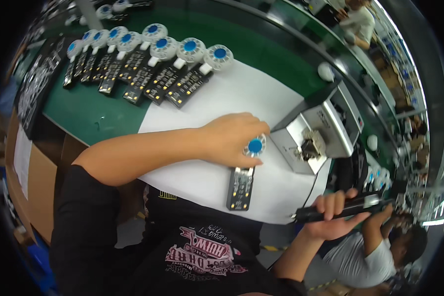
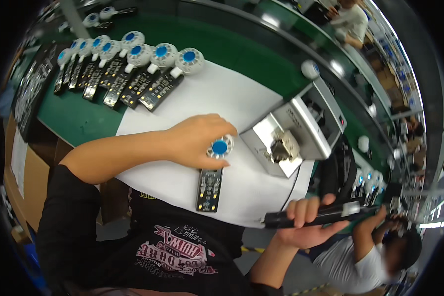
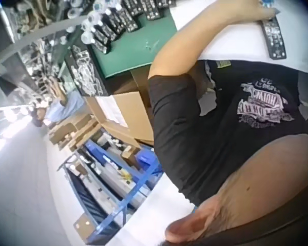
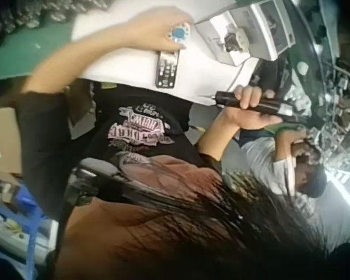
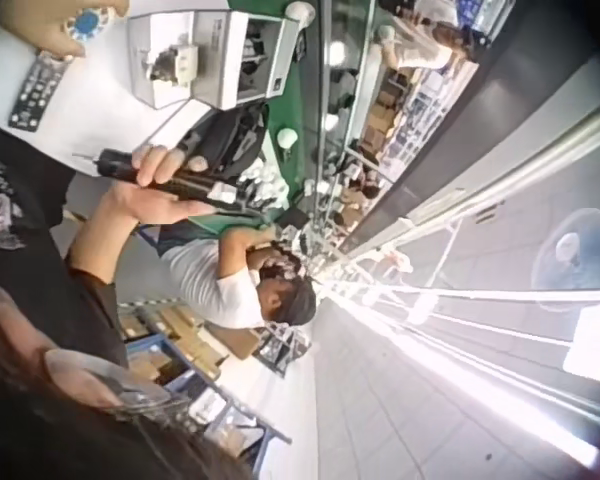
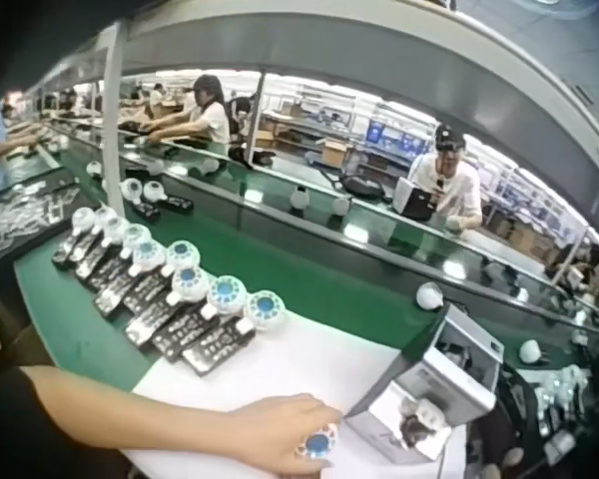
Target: Assembling and inspecting electronic components on a production line.
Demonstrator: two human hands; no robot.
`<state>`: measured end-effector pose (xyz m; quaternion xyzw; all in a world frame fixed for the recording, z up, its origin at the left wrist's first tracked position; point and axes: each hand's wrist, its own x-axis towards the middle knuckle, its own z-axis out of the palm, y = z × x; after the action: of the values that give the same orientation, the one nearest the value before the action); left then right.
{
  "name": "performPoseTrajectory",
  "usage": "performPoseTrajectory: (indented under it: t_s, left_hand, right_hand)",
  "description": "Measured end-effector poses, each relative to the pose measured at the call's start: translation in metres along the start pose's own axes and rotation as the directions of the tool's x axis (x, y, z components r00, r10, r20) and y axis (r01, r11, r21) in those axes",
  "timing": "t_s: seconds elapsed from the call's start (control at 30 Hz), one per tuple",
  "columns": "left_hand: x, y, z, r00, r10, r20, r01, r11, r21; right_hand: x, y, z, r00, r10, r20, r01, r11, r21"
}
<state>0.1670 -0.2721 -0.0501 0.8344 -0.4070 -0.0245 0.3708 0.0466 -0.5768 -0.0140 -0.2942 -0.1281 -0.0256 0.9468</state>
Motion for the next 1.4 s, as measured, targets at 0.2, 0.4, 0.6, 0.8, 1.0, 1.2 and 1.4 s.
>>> performPoseTrajectory:
  t_s: [0.2,0.4,0.6,0.8,1.0,1.2,1.4]
  left_hand:
    - [0.001,-0.016,0.003,0.987,0.141,-0.076,-0.144,0.989,-0.039]
    - [-0.006,-0.015,0.008,0.996,0.0,-0.085,0.001,1.0,0.016]
    - [-0.009,-0.019,-0.001,0.996,-0.044,-0.08,0.045,0.999,0.01]
    - [-0.005,-0.025,0.001,0.993,-0.031,-0.115,0.034,0.999,0.023]
    - [-0.006,-0.026,0.006,0.989,-0.024,-0.144,0.025,1.0,0.009]
    - [-0.007,-0.027,0.005,0.991,-0.002,-0.134,0.003,1.0,0.006]
    - [-0.007,-0.027,0.004,0.992,-0.011,-0.123,0.011,1.0,0.005]
  right_hand:
    - [0.044,0.012,0.072,0.877,-0.391,0.279,0.48,0.709,-0.516]
    - [0.081,0.056,0.074,0.775,-0.567,0.28,0.56,0.409,-0.721]
    - [0.081,0.06,0.075,0.879,-0.422,0.223,0.434,0.511,-0.742]
    - [0.061,0.089,0.083,0.953,-0.246,0.174,0.298,0.681,-0.669]
    - [0.058,0.096,0.074,0.964,-0.23,0.131,0.258,0.711,-0.654]
    - [0.059,0.101,0.077,0.961,-0.241,0.138,0.27,0.695,-0.666]
    - [0.062,0.098,0.07,0.969,-0.196,0.151,0.247,0.719,-0.649]
